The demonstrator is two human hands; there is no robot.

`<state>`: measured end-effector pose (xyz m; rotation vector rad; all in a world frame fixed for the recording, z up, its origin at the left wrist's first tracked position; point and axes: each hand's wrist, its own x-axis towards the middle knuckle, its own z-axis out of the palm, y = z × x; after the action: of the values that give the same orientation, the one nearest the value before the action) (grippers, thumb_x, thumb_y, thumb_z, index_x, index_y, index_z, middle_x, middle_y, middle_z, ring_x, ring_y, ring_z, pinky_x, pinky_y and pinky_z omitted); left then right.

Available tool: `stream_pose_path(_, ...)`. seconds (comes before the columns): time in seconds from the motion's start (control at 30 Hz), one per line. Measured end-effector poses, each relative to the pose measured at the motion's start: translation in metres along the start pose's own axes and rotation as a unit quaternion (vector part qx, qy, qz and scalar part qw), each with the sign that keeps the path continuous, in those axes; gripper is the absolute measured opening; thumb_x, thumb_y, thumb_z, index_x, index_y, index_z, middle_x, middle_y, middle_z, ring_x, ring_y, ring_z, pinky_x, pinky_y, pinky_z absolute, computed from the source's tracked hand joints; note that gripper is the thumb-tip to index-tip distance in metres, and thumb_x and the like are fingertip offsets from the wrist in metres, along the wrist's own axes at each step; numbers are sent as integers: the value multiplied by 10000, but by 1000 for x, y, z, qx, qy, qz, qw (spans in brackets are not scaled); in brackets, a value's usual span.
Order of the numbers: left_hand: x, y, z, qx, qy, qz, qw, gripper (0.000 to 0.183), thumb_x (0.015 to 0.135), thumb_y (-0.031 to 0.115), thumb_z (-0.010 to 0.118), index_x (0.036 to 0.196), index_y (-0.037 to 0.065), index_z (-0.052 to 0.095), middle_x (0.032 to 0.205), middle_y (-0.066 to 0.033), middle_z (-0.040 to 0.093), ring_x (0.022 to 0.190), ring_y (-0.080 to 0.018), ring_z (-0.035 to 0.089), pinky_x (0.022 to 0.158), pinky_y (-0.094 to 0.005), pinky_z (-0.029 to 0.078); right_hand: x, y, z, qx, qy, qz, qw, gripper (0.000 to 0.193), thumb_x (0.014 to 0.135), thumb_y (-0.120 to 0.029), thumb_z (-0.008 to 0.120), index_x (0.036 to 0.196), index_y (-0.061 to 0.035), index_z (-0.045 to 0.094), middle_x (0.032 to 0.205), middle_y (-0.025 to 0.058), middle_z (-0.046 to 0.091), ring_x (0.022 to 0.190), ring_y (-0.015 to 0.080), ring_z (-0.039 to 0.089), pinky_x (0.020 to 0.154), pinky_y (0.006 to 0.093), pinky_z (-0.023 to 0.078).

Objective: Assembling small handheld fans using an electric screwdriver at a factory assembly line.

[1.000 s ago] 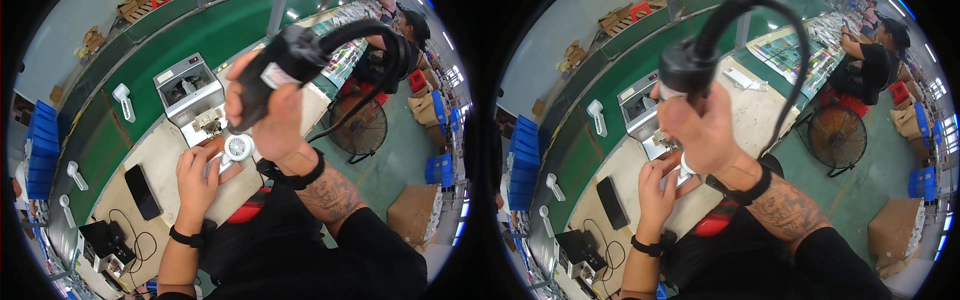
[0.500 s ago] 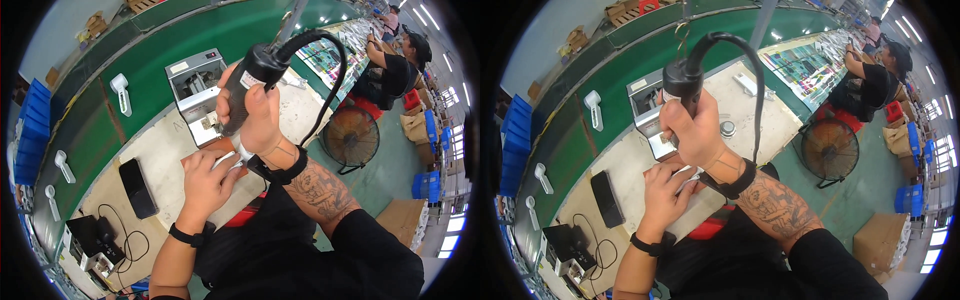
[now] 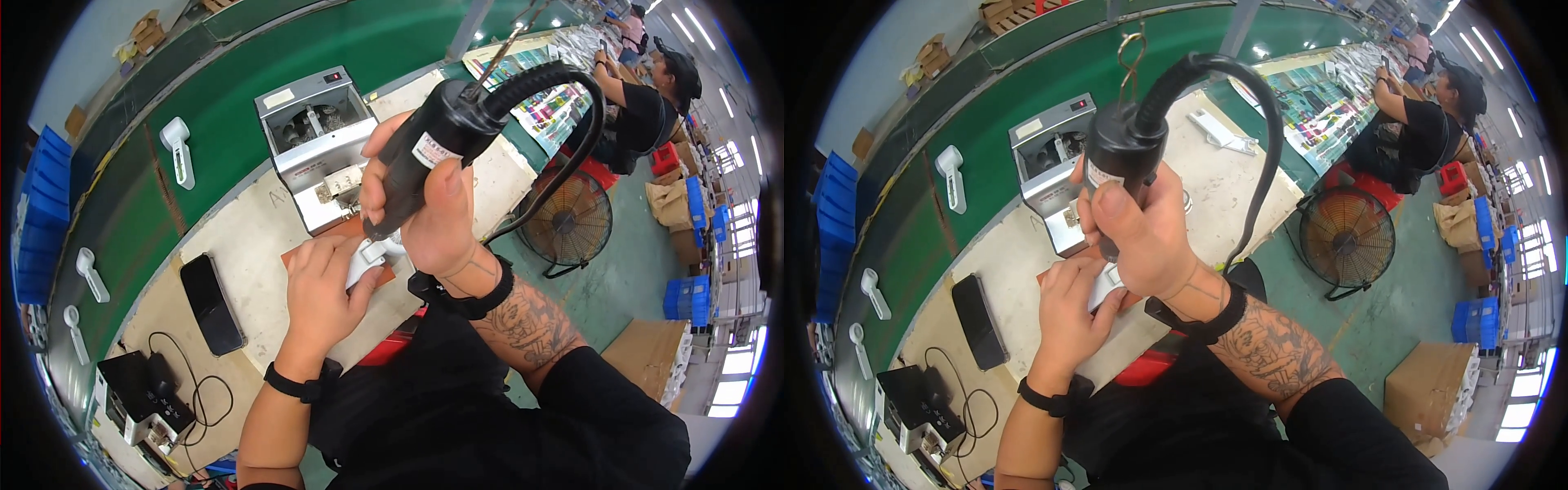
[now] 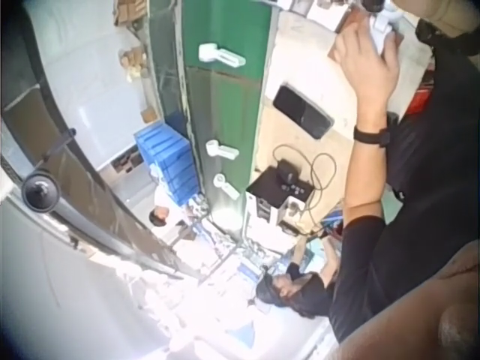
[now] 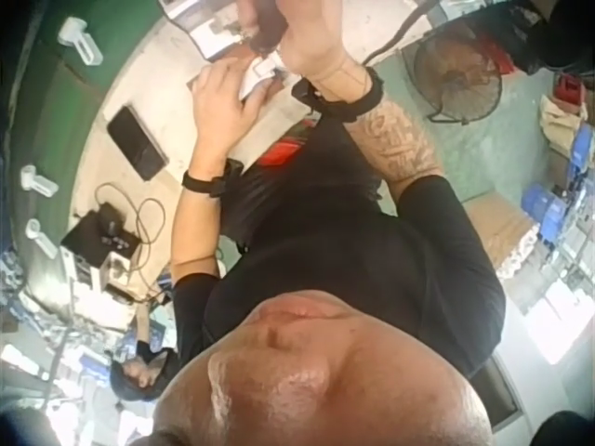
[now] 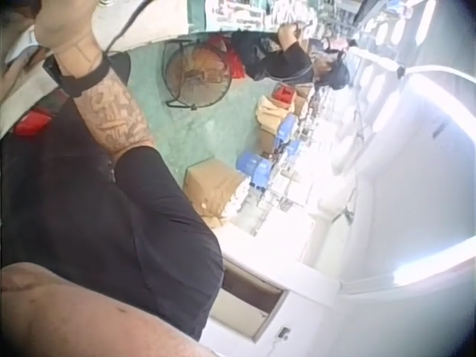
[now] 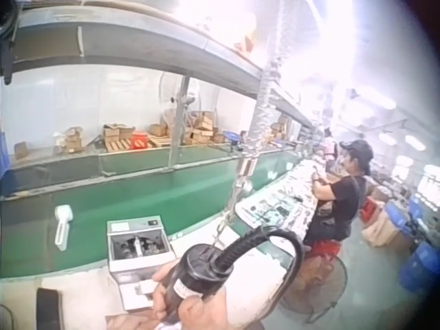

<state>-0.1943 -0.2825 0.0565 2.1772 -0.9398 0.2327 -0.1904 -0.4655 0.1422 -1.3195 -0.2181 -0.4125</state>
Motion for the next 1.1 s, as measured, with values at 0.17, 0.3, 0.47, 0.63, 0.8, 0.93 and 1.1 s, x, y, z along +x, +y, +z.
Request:
stream_pose_path(0.17,3,1,2,12,17,6,1000,440,857,247,885,1228,42,767,1151,-92,723,1110,-326,661,950,-454,500,-8,8,2,-6,0,21,1000,957,914,-900,637,1212,6,557,779,52,637,672,117,618,623,274,522)
stream_pose_path(0.3,2,0,1,10,7,-4,1000,446,849,244,891,1224,37,766,1152,-94,721,1105,-328,660,942,-456,498,-12,12,4,0,-11,28,1000,973,830,-929,701,1145,-23,541,777,30,631,669,88,592,618,249,502)
stream_pose_path(0.47,2,1,-2,13,2,-1,1000,457,846,250,892,1231,39,763,1149,-94,716,1103,-328,656,945,-452,494,-11,12,3,-2,-15,28,1000,990,822,-956,668,1147,-30,538,771,30,629,664,89,591,619,253,509)
stream_pose_path(0.63,-1,1,0,25,23,3,999,458,850,248,884,1243,47,759,1150,-91,703,1083,-325,648,933,-449,486,1,4,2,14,-40,49,998,1018,840,-957,642,1195,-7,555,776,49,630,654,130,620,618,290,530)
stream_pose_path(0.8,1,0,2,20,18,3,1000,460,852,194,859,1259,25,729,1180,-101,707,1059,-342,633,926,-459,475,26,11,12,1,-4,-49,999,1025,856,-952,629,1216,6,572,800,66,640,661,147,611,611,300,512)
stream_pose_path(0.93,-2,-1,1,26,21,4,999,463,855,197,857,1267,28,728,1168,-102,704,1053,-341,632,923,-459,475,24,23,16,-4,-12,-34,999,978,869,-902,696,1196,11,570,794,69,628,674,147,615,623,292,516)
stream_pose_path(1.1,-2,0,1,32,17,7,999,455,860,214,856,1257,30,729,1162,-103,705,1048,-341,635,916,-456,476,8,8,7,14,-16,7,1000,1033,847,-980,609,1225,-21,534,793,71,619,685,160,608,674,321,537)
